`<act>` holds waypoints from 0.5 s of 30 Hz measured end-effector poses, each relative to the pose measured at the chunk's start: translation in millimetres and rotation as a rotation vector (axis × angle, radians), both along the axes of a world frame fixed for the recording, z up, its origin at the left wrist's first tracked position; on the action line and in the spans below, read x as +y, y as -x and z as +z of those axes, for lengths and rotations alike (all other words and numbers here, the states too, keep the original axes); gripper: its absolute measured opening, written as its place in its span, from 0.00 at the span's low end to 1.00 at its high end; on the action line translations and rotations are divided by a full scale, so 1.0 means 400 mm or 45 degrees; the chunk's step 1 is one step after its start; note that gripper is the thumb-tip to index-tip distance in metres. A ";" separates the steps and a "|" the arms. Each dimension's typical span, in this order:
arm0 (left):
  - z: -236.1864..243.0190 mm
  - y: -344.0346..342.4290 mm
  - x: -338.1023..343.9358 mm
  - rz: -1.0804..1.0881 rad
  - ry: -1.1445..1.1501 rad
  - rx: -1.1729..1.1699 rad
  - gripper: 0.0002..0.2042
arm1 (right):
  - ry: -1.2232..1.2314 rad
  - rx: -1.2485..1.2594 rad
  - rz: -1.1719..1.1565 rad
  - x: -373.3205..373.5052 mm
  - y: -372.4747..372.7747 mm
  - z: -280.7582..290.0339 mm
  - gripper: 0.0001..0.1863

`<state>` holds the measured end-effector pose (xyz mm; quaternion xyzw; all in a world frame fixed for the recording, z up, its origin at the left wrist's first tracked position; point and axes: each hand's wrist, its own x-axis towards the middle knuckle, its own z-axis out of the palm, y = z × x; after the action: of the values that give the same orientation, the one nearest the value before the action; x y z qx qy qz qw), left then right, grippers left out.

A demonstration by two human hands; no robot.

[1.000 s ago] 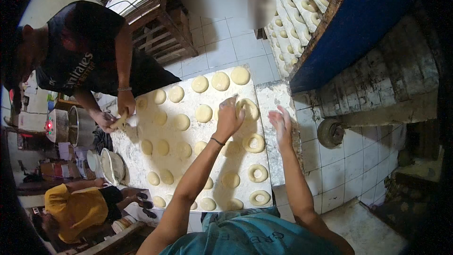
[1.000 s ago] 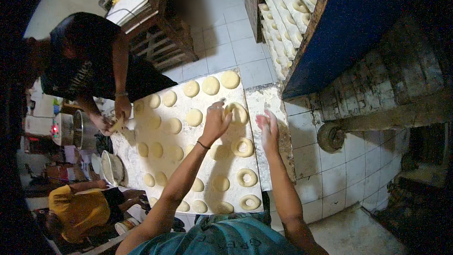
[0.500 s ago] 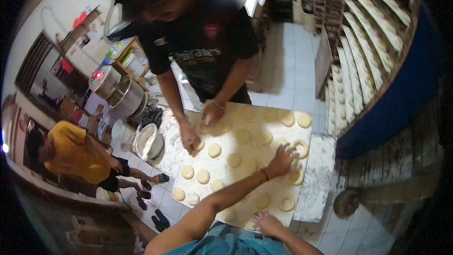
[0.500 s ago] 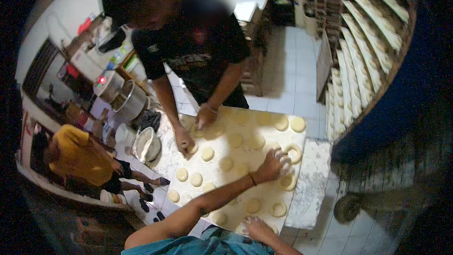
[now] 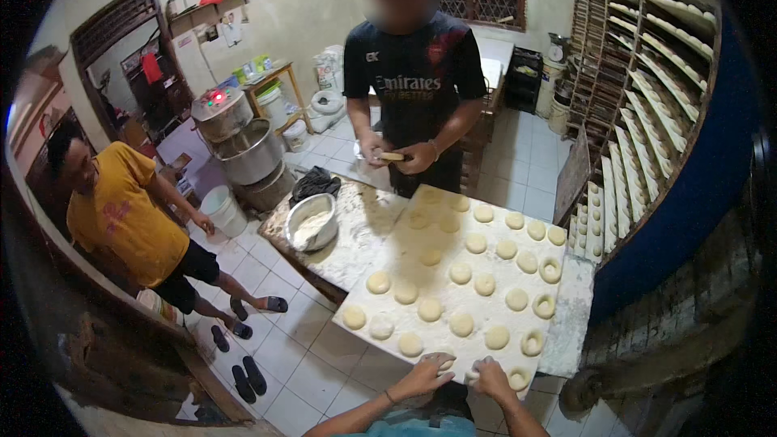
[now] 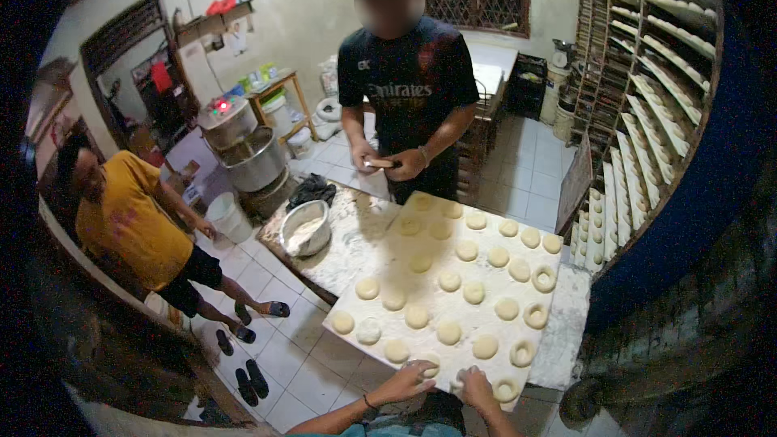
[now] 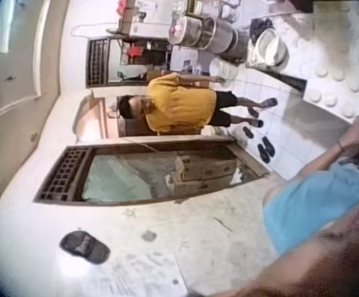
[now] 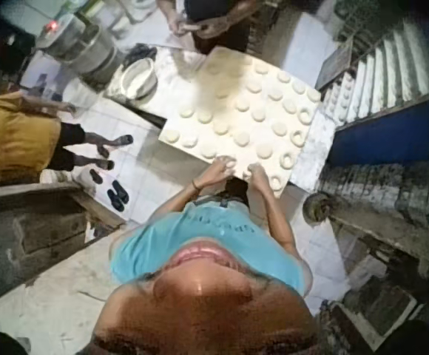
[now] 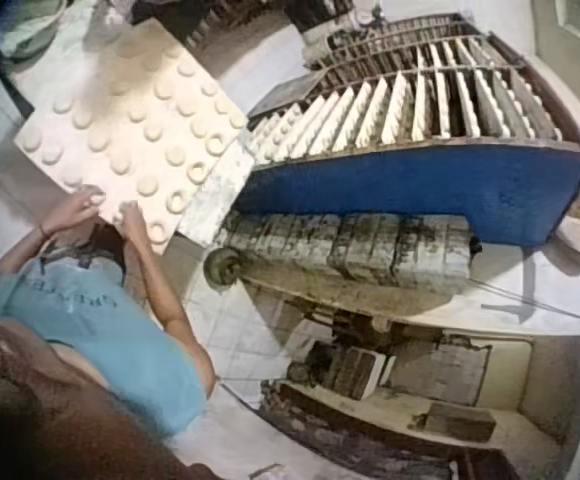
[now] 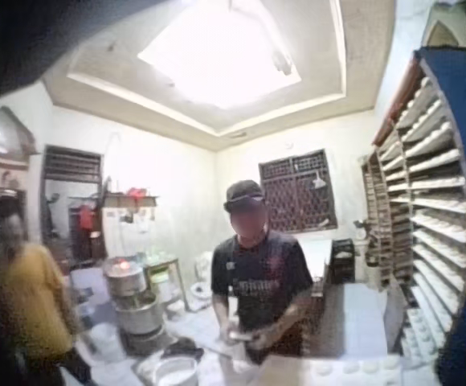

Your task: The person shapes rounds of dough into rings by hand and places them on a floured surface.

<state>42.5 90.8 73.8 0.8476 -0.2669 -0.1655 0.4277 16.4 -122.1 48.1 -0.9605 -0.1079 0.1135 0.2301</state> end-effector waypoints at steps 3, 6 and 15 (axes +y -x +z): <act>-0.039 0.033 0.042 0.281 0.217 0.026 0.25 | -0.567 0.080 -0.327 0.107 0.005 0.072 0.17; -0.030 0.059 0.088 0.515 0.715 0.423 0.22 | -1.029 0.029 -0.423 0.244 0.011 0.091 0.20; 0.088 0.191 0.256 0.849 0.852 0.258 0.20 | -0.887 -0.112 -0.341 0.478 0.087 0.169 0.15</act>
<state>-34.1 193.2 109.1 0.6824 0.0238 -0.0061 0.7306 -18.4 69.1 115.6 -0.8343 -0.0232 -0.0025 0.5509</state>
